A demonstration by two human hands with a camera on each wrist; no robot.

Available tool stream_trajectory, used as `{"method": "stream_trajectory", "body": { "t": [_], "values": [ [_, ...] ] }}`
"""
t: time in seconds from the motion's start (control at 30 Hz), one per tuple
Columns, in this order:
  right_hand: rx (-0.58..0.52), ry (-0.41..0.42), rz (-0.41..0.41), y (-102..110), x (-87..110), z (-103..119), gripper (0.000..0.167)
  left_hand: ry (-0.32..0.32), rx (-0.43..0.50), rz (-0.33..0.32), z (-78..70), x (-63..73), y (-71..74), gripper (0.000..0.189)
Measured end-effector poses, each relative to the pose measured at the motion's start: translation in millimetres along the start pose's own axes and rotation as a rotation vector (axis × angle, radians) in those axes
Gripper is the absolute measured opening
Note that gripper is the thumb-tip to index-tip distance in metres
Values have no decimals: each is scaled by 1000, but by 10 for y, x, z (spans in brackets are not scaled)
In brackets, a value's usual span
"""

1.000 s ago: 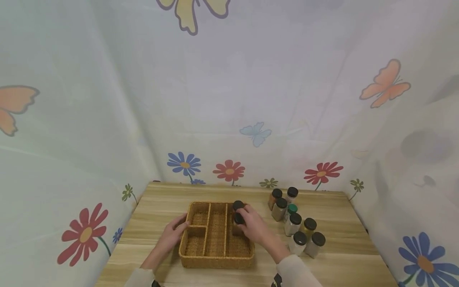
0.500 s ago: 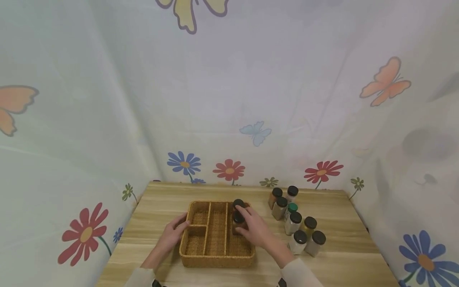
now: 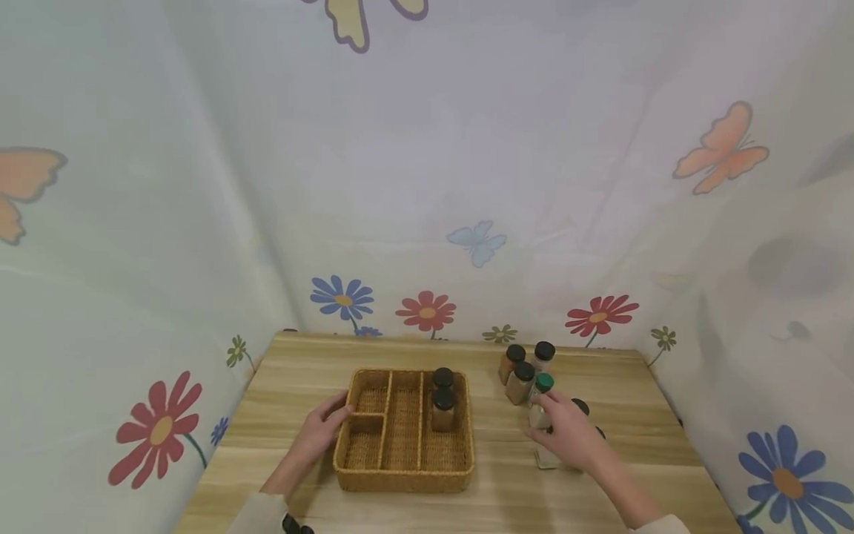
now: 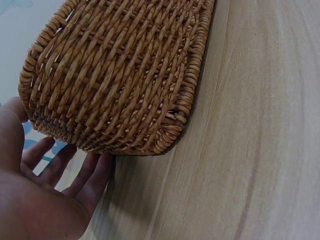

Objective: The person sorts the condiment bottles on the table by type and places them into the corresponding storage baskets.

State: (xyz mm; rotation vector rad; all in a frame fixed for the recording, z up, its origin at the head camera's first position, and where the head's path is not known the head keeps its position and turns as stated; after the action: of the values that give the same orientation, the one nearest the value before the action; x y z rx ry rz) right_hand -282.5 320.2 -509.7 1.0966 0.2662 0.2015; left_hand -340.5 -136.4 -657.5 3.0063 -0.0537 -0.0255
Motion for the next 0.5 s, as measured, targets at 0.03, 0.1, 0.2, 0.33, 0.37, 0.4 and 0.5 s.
{"method": "stream_trajectory", "body": {
  "t": [0.03,0.1,0.2,0.33,0.37,0.4,0.5],
  "values": [
    [11,-8,0,42,44,-63,51,1,1,-1,1,-9,-1,64],
    [27,-18,9,97,114,-174,47,0,1,4,-5,-17,-5,63],
    [42,-26,35,118,190,-293,48,6,11,3,-9,-26,-1,61],
    [68,-35,52,74,242,-393,53,13,25,6,-29,-21,-9,59],
    [78,-41,51,54,250,-413,55,15,26,6,-29,-19,-12,59],
    [91,-54,52,27,254,-435,55,13,23,7,-31,-15,-15,58],
    [135,-78,57,-43,258,-472,55,21,15,11,-13,-1,-28,61]
  ]
}}
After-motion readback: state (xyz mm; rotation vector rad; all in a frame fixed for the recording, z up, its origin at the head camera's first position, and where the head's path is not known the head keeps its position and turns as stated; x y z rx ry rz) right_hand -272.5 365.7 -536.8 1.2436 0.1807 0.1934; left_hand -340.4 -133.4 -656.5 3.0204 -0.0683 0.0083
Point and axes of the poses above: each hand's wrist, its own x-axis away from the middle knuckle, its own y-axis out of the back of the hand, z = x × y, the point moved 7 cm from there along -x, towards the middle knuckle, and after that the axes turned 4 degrees about -y, right-handed, at the moved point
